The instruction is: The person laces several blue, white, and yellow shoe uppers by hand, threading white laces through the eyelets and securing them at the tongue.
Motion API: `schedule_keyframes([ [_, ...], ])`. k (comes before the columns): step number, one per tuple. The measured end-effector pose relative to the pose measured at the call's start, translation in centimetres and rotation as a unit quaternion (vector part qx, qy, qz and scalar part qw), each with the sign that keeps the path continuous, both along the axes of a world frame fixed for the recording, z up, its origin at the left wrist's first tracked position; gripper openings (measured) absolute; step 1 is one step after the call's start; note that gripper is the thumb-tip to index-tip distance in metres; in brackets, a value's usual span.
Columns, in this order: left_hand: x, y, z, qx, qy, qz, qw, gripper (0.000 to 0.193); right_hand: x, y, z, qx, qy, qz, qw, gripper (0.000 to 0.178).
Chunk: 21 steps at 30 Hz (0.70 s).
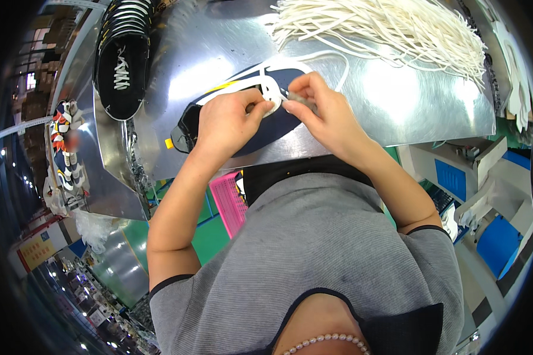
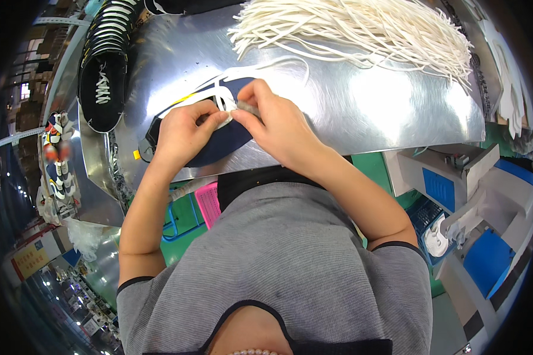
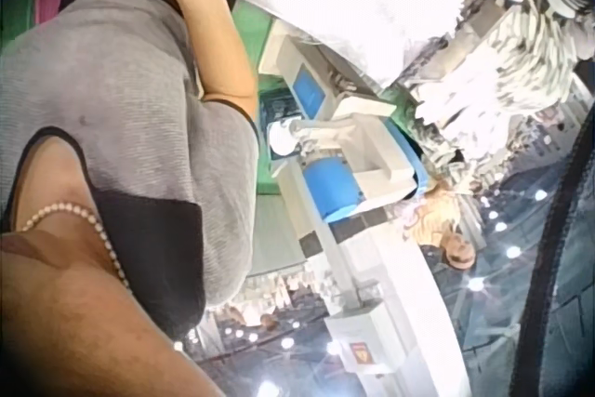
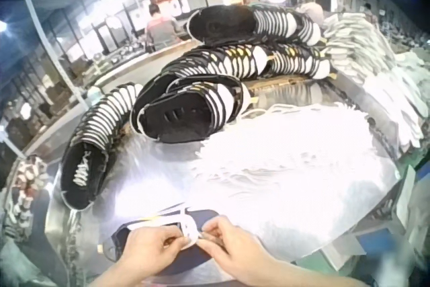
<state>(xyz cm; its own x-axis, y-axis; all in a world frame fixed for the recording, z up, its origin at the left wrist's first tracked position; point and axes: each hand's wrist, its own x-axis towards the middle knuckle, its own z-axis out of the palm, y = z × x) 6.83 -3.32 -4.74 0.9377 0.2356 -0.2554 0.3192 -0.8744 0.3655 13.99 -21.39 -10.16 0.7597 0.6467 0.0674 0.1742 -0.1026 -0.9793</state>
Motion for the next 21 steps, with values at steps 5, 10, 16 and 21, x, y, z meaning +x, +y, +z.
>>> schedule_keyframes([
  [5,0.0,0.3,-0.4,-0.043,-0.008,0.007,0.999,0.023,-1.5,-0.9,-0.5,-0.045,-0.004,0.031,0.998,0.016],
  [10,0.3,0.2,-0.1,-0.055,0.008,0.016,0.998,0.021,-1.0,-0.7,-0.8,-0.064,-0.014,0.028,0.997,0.015],
  [16,-1.3,0.2,-1.3,-0.092,-0.107,-0.089,0.986,0.022,-0.6,0.2,-0.8,-0.126,-0.097,0.041,0.986,0.019],
  [21,-2.0,-1.1,-2.2,-0.037,-0.224,-0.155,0.962,0.028,-1.9,2.7,-0.9,-0.178,-0.151,0.017,0.972,0.024],
])
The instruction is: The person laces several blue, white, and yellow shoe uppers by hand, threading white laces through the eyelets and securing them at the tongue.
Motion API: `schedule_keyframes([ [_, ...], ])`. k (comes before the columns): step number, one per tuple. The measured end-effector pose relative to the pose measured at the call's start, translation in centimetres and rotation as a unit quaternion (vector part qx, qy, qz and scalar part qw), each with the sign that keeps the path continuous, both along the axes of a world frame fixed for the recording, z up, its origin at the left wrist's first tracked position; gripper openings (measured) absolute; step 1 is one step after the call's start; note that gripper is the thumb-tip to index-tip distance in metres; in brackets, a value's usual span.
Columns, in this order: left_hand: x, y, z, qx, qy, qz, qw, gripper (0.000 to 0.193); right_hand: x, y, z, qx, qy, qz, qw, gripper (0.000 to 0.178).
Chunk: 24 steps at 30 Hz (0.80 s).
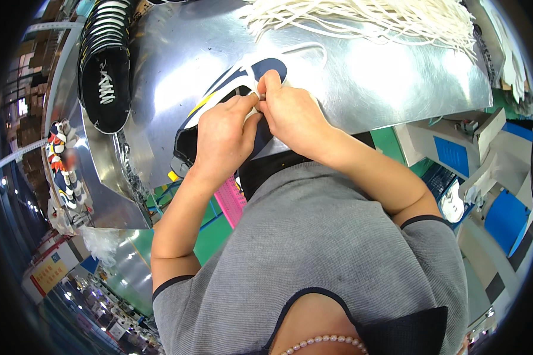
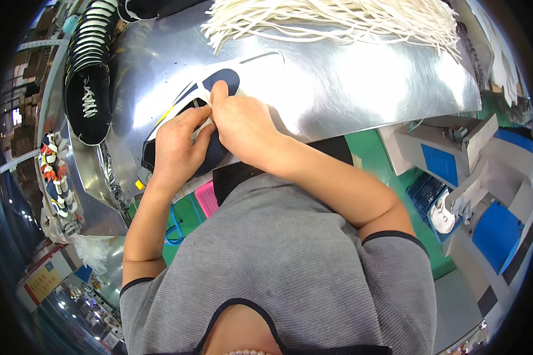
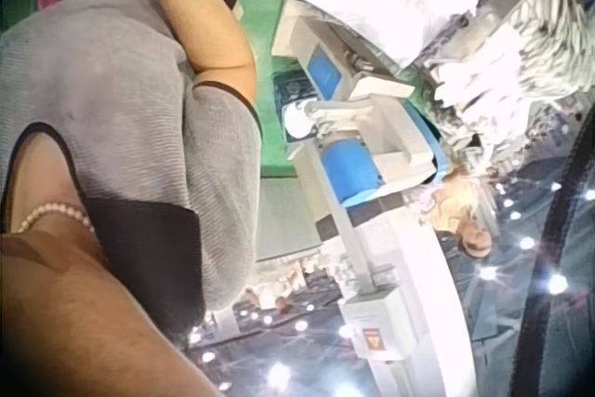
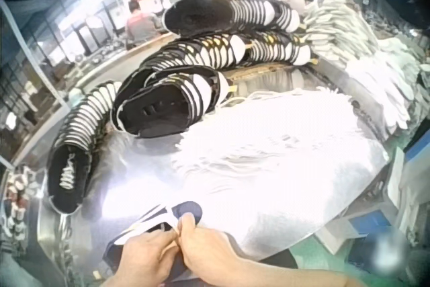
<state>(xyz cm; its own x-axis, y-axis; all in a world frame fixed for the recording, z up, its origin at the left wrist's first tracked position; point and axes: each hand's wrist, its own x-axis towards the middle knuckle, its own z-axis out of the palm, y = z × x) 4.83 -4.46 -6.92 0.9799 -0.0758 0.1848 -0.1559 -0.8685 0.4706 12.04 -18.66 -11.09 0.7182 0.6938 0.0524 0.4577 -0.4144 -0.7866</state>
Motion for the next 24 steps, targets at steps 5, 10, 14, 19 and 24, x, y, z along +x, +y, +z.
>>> schedule_keyframes([
  [5,-1.7,0.0,1.7,0.119,-0.007,0.035,0.992,0.023,1.6,-3.9,1.7,0.040,-0.004,0.083,0.996,0.023],
  [10,-3.3,1.2,1.2,0.221,-0.168,-0.059,0.959,0.032,7.2,-5.8,6.2,0.186,0.048,-0.015,0.981,0.028],
  [14,-2.9,1.9,1.8,0.218,-0.183,-0.049,0.957,0.031,9.9,-4.2,4.8,0.057,0.102,0.075,0.990,0.033],
  [19,-3.3,4.0,1.3,0.175,-0.143,0.028,0.974,0.029,7.0,-8.6,4.6,0.056,0.161,-0.031,0.985,0.037],
  [24,-1.6,1.8,1.9,0.045,-0.008,0.051,0.998,0.022,6.6,-2.9,3.3,0.161,0.267,-0.045,0.949,0.055],
])
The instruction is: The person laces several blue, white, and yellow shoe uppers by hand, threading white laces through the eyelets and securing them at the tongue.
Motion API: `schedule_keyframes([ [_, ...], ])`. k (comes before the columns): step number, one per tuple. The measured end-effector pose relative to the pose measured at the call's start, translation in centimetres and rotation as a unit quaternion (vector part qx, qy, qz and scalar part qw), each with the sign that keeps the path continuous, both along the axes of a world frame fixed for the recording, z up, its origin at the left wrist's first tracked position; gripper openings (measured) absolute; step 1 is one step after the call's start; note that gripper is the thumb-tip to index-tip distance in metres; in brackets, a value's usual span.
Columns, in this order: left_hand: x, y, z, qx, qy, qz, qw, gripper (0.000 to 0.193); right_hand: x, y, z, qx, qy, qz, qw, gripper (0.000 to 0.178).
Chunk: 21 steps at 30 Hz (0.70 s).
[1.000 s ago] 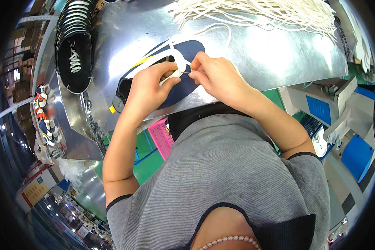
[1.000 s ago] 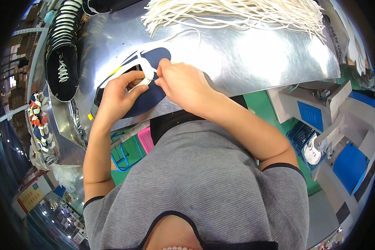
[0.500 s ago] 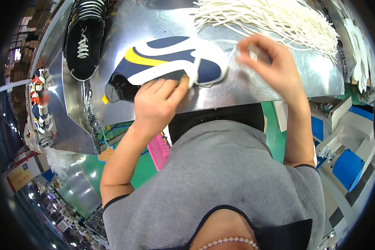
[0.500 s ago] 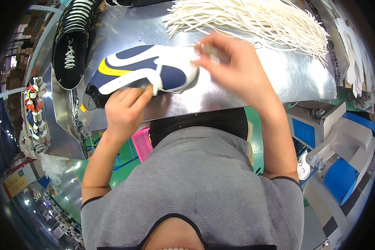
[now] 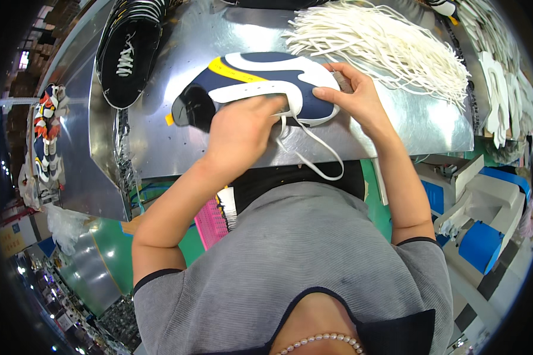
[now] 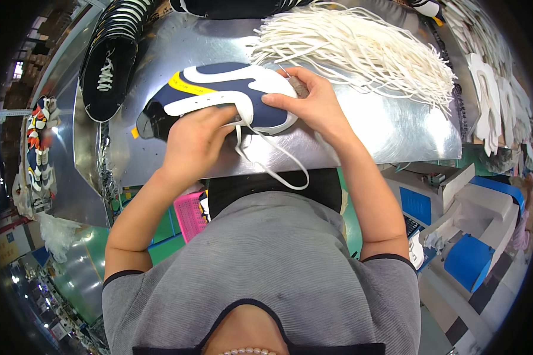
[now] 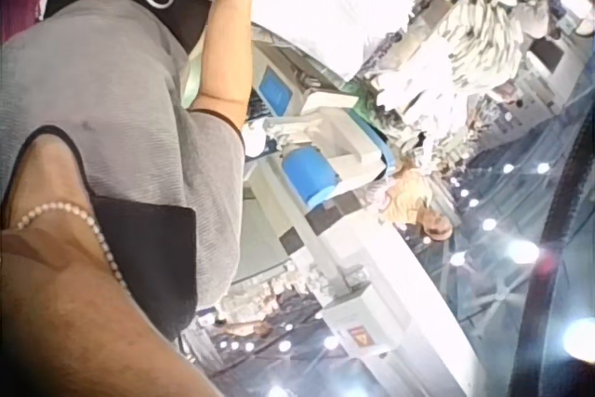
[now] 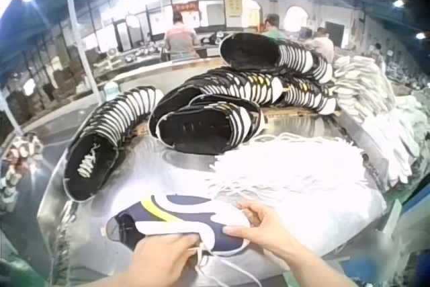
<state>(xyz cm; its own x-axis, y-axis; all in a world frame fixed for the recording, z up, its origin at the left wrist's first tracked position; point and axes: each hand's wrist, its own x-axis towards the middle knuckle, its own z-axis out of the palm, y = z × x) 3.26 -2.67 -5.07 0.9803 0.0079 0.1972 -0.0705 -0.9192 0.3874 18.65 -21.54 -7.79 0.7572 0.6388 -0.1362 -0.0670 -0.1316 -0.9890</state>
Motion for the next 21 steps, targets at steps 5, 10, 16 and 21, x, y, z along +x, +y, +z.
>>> schedule_keyframes([
  [5,1.4,4.3,0.4,-0.476,0.362,0.101,0.795,0.048,-1.0,0.7,0.2,0.000,-0.072,-0.053,0.996,0.045],
  [10,4.0,3.4,0.8,-0.492,0.415,0.141,0.752,0.030,-0.9,1.6,-0.4,-0.017,-0.071,-0.062,0.995,0.042],
  [16,3.6,5.1,-2.5,-0.226,0.149,0.101,0.957,0.017,0.0,1.0,-1.2,-0.112,-0.024,-0.073,0.991,0.044],
  [21,4.3,4.4,-2.2,-0.302,0.144,0.092,0.938,0.015,0.8,0.7,-1.4,-0.059,0.098,-0.039,0.993,0.042],
])
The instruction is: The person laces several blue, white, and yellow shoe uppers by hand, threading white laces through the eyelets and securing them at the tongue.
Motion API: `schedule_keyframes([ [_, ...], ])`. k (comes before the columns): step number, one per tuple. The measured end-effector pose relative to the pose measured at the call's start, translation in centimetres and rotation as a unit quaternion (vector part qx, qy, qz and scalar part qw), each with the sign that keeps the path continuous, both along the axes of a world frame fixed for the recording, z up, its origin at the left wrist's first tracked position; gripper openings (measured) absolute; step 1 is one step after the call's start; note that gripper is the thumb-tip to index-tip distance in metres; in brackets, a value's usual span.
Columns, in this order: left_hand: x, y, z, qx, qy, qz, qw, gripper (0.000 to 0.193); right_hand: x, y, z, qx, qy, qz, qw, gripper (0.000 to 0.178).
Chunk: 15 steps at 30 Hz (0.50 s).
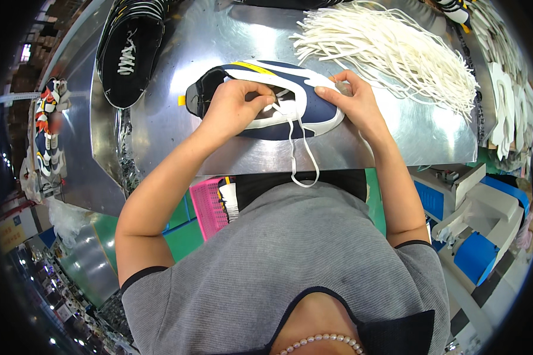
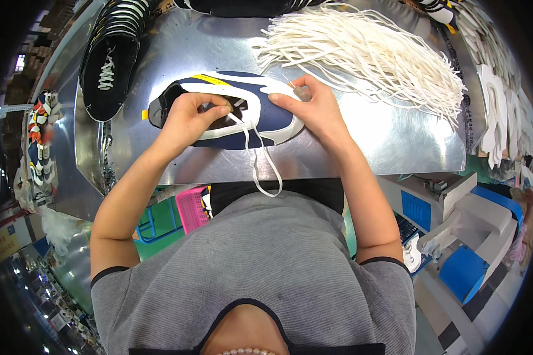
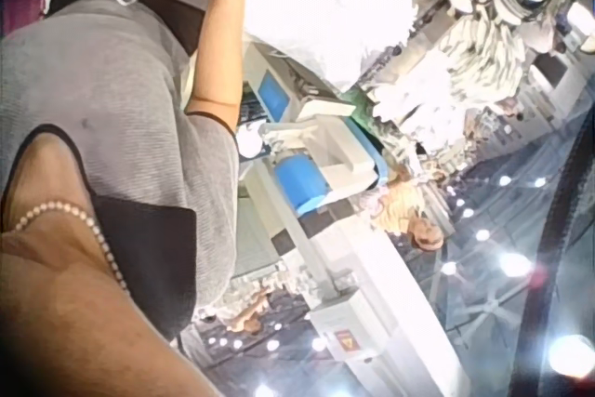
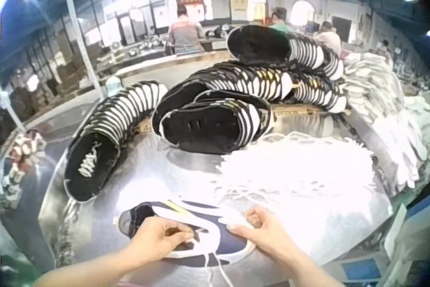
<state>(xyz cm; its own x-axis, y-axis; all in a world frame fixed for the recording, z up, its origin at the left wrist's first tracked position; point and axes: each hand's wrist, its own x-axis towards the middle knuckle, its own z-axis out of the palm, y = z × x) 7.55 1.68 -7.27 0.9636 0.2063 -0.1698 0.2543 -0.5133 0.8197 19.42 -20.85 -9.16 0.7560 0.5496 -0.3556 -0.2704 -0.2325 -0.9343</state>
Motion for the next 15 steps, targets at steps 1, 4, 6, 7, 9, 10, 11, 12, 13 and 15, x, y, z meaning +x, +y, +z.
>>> schedule_keyframes([
  [1,0.2,-0.2,0.4,0.002,0.003,-0.003,1.000,0.015,-0.1,-0.2,-0.2,0.002,0.003,-0.003,1.000,0.042],
  [4,1.0,-0.4,1.3,-0.051,0.092,-0.023,0.994,0.014,-0.5,-0.8,-1.5,0.080,0.013,0.013,0.997,0.050],
  [6,1.0,-0.6,1.5,-0.055,0.090,-0.030,0.994,0.014,-0.6,-1.5,-1.8,0.070,0.006,0.027,0.997,0.050],
  [7,0.9,-0.7,1.6,-0.062,0.088,-0.032,0.994,0.014,-0.7,-1.8,-1.8,0.056,-0.001,0.048,0.997,0.050],
  [9,0.4,-0.6,1.6,0.006,0.057,-0.035,0.998,0.012,-0.9,-1.9,-0.2,-0.003,-0.005,0.057,0.998,0.041],
  [10,-0.3,-0.5,2.1,0.178,-0.028,-0.043,0.983,0.007,-1.0,-1.9,0.0,-0.026,-0.040,0.064,0.997,0.041],
  [11,-0.9,-0.1,2.6,0.344,-0.112,-0.052,0.931,0.003,-1.0,-2.0,0.1,-0.050,-0.075,0.070,0.993,0.041],
  [12,-1.2,1.1,2.7,0.333,-0.180,-0.050,0.924,0.006,-0.9,-2.6,0.0,-0.048,-0.073,0.063,0.994,0.041],
  [13,-1.9,2.5,3.1,0.363,-0.221,-0.010,0.905,0.009,-0.6,-3.3,-0.2,-0.016,-0.055,0.043,0.997,0.045],
  [15,-4.2,6.7,5.1,0.469,-0.235,0.065,0.849,0.010,-0.1,-4.9,-0.1,0.044,-0.012,0.004,0.999,0.047],
])
